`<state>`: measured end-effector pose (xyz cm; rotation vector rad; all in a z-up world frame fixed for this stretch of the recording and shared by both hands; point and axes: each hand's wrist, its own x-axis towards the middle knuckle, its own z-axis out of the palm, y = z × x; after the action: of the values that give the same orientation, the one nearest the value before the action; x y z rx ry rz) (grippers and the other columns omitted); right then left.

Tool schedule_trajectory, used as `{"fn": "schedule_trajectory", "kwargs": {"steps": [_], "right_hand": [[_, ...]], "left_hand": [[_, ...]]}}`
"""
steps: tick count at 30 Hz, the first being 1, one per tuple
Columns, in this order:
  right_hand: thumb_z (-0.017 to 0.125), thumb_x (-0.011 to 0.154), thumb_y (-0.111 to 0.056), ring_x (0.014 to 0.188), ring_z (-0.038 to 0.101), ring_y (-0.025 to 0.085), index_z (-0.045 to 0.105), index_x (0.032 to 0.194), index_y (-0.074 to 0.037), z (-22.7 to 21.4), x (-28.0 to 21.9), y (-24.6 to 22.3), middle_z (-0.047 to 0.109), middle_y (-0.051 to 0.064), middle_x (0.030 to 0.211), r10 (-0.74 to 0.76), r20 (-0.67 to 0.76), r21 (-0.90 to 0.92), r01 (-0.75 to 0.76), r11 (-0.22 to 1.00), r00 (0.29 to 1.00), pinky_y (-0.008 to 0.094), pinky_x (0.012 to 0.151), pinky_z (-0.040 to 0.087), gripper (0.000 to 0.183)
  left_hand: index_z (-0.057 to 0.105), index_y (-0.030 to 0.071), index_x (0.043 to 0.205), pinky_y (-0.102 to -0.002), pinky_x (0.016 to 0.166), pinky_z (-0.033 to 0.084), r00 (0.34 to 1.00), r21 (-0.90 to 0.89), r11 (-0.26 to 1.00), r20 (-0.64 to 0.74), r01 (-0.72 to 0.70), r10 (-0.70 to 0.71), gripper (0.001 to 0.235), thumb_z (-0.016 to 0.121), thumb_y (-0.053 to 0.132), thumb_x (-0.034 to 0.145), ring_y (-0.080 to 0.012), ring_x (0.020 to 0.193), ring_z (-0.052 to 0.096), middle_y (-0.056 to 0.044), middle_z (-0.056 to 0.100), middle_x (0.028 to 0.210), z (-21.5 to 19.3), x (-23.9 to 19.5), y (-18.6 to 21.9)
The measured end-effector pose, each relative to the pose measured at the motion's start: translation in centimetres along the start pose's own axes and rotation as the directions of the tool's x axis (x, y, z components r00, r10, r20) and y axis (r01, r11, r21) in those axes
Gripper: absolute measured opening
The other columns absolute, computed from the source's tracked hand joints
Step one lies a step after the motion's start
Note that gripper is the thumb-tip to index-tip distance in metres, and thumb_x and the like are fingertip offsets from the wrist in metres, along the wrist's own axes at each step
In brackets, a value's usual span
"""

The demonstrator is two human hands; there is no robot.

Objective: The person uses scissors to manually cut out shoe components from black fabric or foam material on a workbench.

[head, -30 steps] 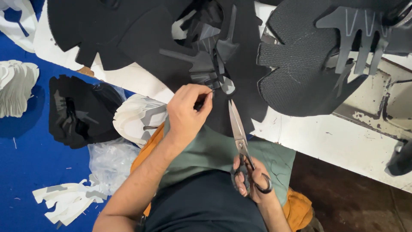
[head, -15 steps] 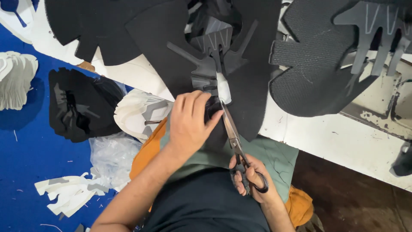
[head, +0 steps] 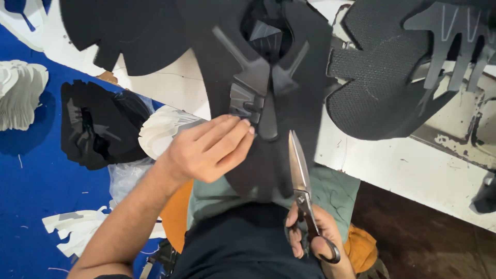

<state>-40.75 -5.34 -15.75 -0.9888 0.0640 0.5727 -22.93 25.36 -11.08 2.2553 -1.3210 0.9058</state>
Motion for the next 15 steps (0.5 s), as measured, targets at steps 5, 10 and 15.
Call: {"fn": "schedule_trajectory", "kwargs": {"steps": [5, 10, 15], "right_hand": [[0.076, 0.086, -0.06, 0.058, 0.061, 0.013, 0.056, 0.116, 0.007, 1.2, 3.2, -0.5, 0.059, 0.006, 0.075, 0.096, -0.091, -0.06, -0.102, 0.993, 0.991, 0.025, 0.048, 0.049, 0.076], [0.073, 0.091, -0.054, 0.061, 0.059, 0.012, 0.057, 0.119, 0.005, 1.0, 4.4, 0.7, 0.059, 0.006, 0.074, 0.154, -0.165, -0.045, -0.164, 0.986, 0.974, 0.023, 0.051, 0.047, 0.068], [0.077, 0.088, -0.053, 0.057, 0.059, 0.015, 0.056, 0.118, 0.007, 1.1, 4.3, 0.9, 0.058, 0.007, 0.074, 0.153, -0.178, 0.024, -0.151, 0.988, 0.972, 0.025, 0.046, 0.046, 0.07]], "left_hand": [[0.071, -0.003, 0.108, -0.038, 0.098, 0.058, 0.987, -0.017, 0.993, 0.114, 0.116, -0.113, 0.025, 0.071, 0.004, 0.083, -0.0288, 0.111, 0.068, -0.014, 0.069, 0.113, 1.9, -2.8, 0.5], [0.07, -0.002, 0.11, -0.043, 0.102, 0.056, 0.905, -0.032, 0.91, 0.116, 0.414, -0.408, 0.033, 0.07, 0.006, 0.079, -0.0332, 0.116, 0.066, -0.015, 0.067, 0.116, 1.6, -2.8, 3.0], [0.066, -0.003, 0.119, -0.045, 0.097, 0.054, 0.786, -0.013, 0.789, 0.105, 0.614, -0.609, 0.041, 0.079, 0.015, 0.085, -0.0353, 0.115, 0.062, -0.016, 0.062, 0.122, 2.2, -2.5, 4.1]]}}
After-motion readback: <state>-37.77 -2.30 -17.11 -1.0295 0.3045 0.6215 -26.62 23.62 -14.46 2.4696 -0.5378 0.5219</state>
